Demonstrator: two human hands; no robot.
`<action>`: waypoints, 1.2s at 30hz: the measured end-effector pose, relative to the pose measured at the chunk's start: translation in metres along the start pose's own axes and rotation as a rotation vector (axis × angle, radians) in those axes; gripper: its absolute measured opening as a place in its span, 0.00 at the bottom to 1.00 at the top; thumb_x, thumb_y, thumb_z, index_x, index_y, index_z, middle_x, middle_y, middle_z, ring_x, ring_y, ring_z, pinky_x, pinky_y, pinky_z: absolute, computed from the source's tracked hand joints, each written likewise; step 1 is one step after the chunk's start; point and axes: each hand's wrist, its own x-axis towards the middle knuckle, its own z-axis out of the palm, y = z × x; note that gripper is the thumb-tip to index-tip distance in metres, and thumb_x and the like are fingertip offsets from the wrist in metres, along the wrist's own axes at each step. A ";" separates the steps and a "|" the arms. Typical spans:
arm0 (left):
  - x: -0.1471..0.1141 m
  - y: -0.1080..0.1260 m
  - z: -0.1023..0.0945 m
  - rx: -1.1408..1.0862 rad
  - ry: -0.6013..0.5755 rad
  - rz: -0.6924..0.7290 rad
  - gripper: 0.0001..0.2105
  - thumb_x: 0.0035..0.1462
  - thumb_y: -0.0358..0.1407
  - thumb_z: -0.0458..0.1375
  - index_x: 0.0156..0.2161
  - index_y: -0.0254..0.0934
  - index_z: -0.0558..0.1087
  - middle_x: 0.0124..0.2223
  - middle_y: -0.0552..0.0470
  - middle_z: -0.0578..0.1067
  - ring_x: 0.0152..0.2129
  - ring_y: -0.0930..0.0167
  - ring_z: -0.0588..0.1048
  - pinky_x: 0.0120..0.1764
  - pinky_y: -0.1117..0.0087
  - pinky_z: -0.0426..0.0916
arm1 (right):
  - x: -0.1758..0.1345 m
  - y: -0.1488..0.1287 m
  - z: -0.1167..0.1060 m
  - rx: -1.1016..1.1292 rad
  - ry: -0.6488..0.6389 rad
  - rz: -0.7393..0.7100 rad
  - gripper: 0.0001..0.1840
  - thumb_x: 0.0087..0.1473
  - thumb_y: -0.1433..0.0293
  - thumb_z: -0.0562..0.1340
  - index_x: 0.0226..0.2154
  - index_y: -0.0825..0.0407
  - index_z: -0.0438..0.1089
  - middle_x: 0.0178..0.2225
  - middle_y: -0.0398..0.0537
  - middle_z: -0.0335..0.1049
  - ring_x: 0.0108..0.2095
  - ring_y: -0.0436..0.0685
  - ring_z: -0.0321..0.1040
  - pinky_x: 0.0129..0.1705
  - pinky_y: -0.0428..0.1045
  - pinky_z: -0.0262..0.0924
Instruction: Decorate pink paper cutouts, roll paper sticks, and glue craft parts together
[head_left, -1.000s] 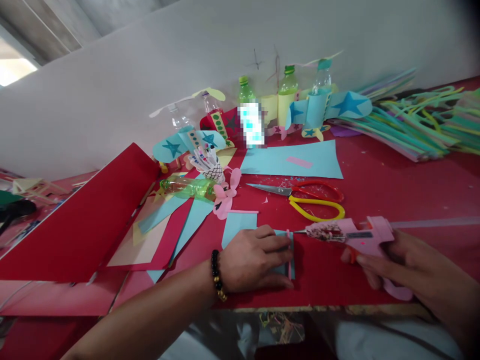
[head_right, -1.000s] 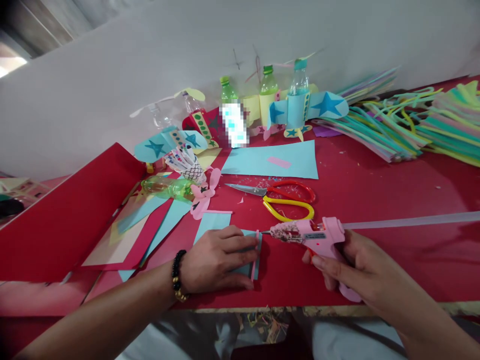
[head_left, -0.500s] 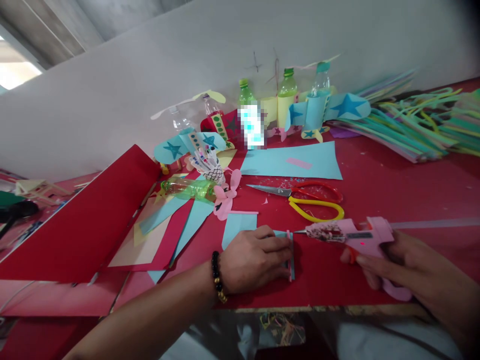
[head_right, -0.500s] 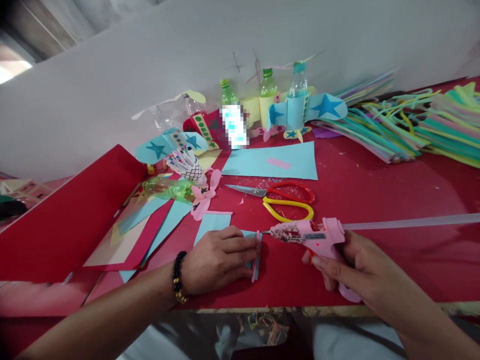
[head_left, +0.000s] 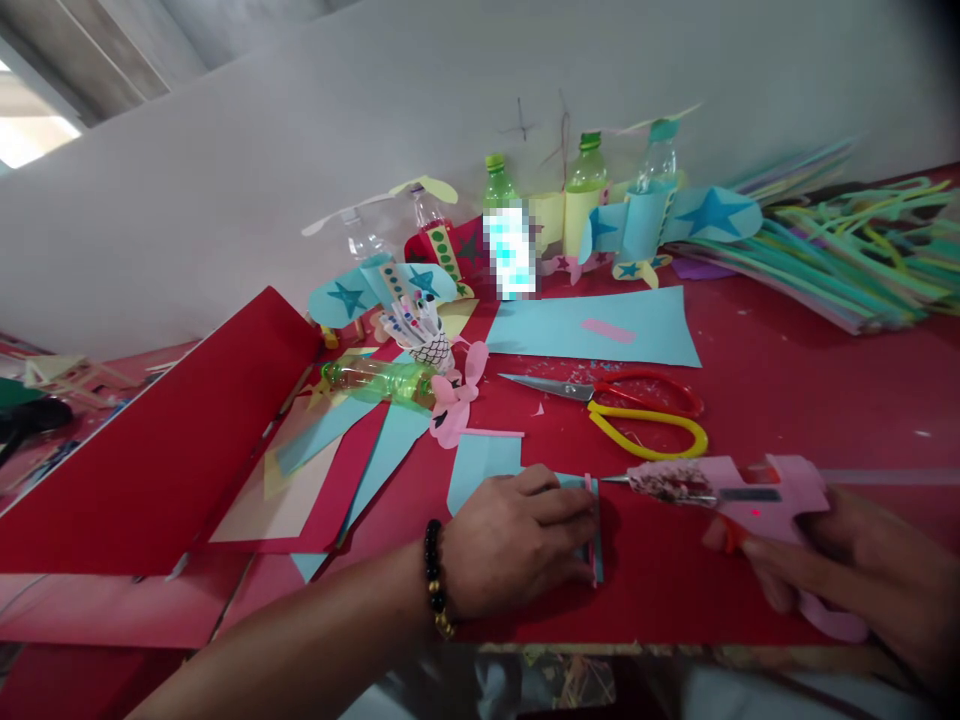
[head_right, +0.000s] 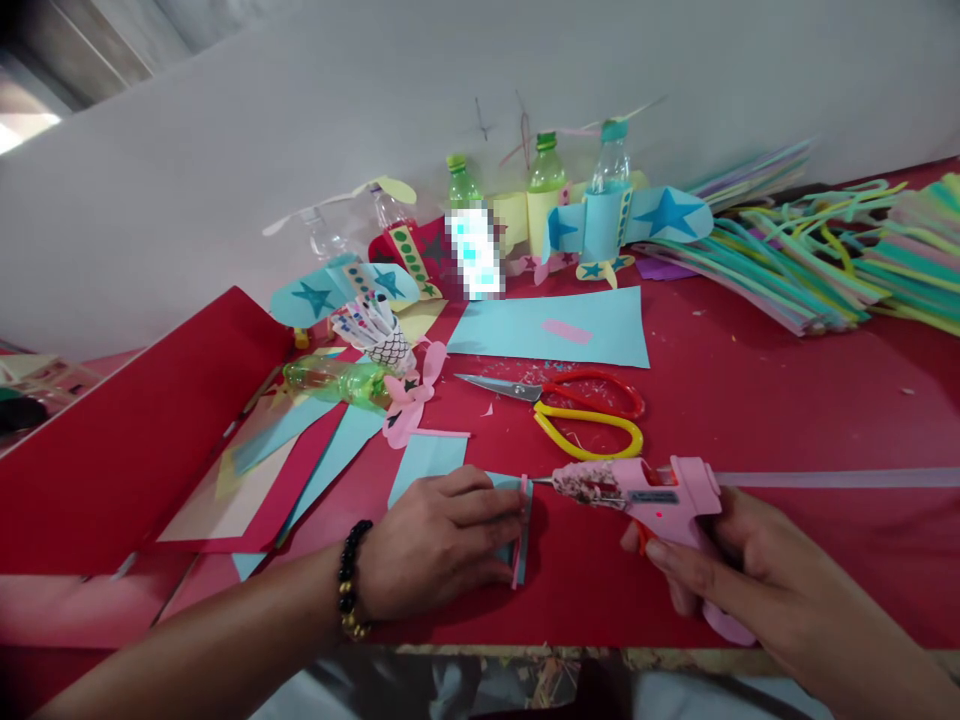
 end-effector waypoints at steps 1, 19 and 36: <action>0.000 0.000 0.000 0.003 0.011 0.005 0.18 0.63 0.46 0.47 0.45 0.36 0.72 0.52 0.49 0.72 0.39 0.70 0.70 0.45 0.68 0.66 | -0.002 -0.002 0.002 0.013 0.032 0.016 0.20 0.38 0.45 0.62 0.22 0.43 0.70 0.15 0.48 0.65 0.16 0.57 0.57 0.18 0.52 0.53; 0.002 0.001 -0.003 0.022 0.011 0.009 0.18 0.62 0.46 0.48 0.44 0.35 0.71 0.50 0.50 0.73 0.38 0.72 0.69 0.44 0.69 0.65 | -0.009 -0.010 0.010 0.011 0.128 0.059 0.25 0.36 0.43 0.62 0.20 0.49 0.67 0.13 0.41 0.63 0.16 0.50 0.54 0.18 0.46 0.49; 0.000 -0.001 -0.002 -0.084 -0.005 -0.025 0.20 0.61 0.47 0.48 0.46 0.35 0.71 0.51 0.47 0.73 0.39 0.69 0.71 0.45 0.66 0.65 | 0.000 0.004 -0.001 0.008 -0.050 -0.040 0.22 0.39 0.49 0.64 0.25 0.51 0.72 0.14 0.46 0.67 0.16 0.53 0.60 0.15 0.45 0.53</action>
